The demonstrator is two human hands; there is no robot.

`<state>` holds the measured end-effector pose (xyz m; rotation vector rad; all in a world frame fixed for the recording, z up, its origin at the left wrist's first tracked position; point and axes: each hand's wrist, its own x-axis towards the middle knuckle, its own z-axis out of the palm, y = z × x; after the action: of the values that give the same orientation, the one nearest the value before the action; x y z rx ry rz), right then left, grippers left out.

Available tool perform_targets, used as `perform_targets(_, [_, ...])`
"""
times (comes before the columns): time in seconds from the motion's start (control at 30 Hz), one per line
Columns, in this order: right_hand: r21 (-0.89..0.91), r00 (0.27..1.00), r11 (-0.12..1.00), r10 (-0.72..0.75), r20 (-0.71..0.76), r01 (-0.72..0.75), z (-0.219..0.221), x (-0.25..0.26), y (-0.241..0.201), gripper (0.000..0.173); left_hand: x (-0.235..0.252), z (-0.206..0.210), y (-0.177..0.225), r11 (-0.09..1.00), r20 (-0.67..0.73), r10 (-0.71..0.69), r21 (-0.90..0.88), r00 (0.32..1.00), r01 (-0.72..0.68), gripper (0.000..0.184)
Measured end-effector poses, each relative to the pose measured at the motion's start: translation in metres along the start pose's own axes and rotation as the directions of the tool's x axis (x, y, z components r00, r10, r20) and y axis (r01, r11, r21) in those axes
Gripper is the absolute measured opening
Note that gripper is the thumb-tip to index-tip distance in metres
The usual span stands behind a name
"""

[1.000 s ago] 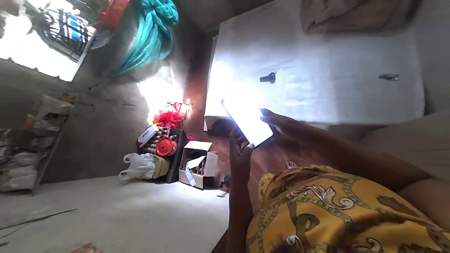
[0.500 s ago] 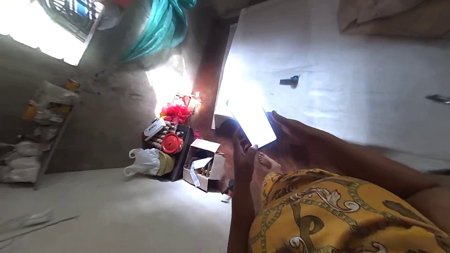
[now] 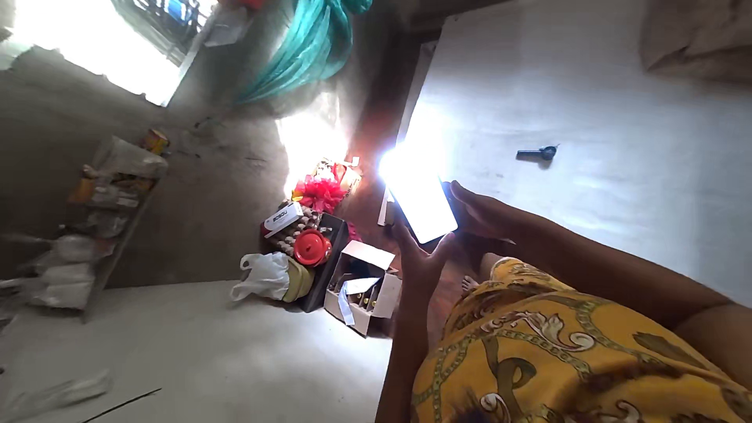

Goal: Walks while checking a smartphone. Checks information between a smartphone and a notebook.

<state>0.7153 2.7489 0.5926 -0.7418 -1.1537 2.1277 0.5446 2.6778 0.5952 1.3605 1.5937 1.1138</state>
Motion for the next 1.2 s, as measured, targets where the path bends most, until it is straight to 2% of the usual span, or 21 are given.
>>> perform_targets(0.1, [0.007,0.998,1.000,0.027,0.048,-0.028,0.008,0.031,-0.003,0.060,0.016,-0.016,-0.009,1.000,-0.066,-0.017,0.000,0.998,0.017,0.117])
perform_targets(0.23, [-0.032,0.992,0.995,0.093,0.081,-0.090,0.011,0.080,-0.008,0.060,0.043,-0.036,-0.015,0.997,-0.161,-0.071,0.011,0.984,0.073,0.108])
perform_targets(0.4, [-0.078,0.976,0.994,0.093,0.199,-0.078,0.006,0.154,-0.020,0.071,0.091,-0.065,-0.021,0.994,-0.188,-0.102,0.009,0.977,0.106,0.113])
perform_targets(0.53, [-0.066,0.970,0.992,0.123,0.208,-0.112,0.013,0.203,-0.043,0.064,0.136,-0.085,-0.028,0.997,-0.226,-0.065,0.016,0.972,0.070,0.116])
perform_targets(0.67, [-0.117,0.954,0.984,0.160,0.255,-0.134,0.013,0.253,-0.059,0.066,0.172,-0.103,-0.028,0.995,-0.272,-0.099,-0.010,0.957,0.100,0.116])
perform_targets(0.8, [-0.113,0.936,0.974,0.219,0.276,-0.194,0.018,0.292,-0.073,0.066,0.199,-0.119,-0.030,0.996,-0.333,-0.090,-0.014,0.939,0.091,0.113])
perform_targets(0.93, [-0.138,0.945,0.960,0.266,0.191,-0.243,0.032,0.322,-0.086,0.059,0.226,-0.132,-0.035,0.993,-0.387,-0.119,-0.040,0.914,0.112,0.113])
perform_targets(1.03, [-0.157,0.938,0.954,0.282,0.201,-0.254,0.033,0.351,-0.086,0.062,0.248,-0.145,-0.042,0.987,-0.390,-0.156,-0.037,0.908,0.154,0.112])
perform_targets(1.13, [-0.084,0.920,0.973,0.232,0.317,-0.216,0.023,0.389,-0.079,0.063,0.274,-0.162,-0.055,0.991,-0.379,-0.132,-0.028,0.916,0.132,0.111])
perform_targets(1.2, [-0.082,0.920,0.972,0.233,0.315,-0.218,0.022,0.414,-0.080,0.066,0.296,-0.177,-0.066,0.993,-0.358,-0.118,-0.024,0.926,0.118,0.110])
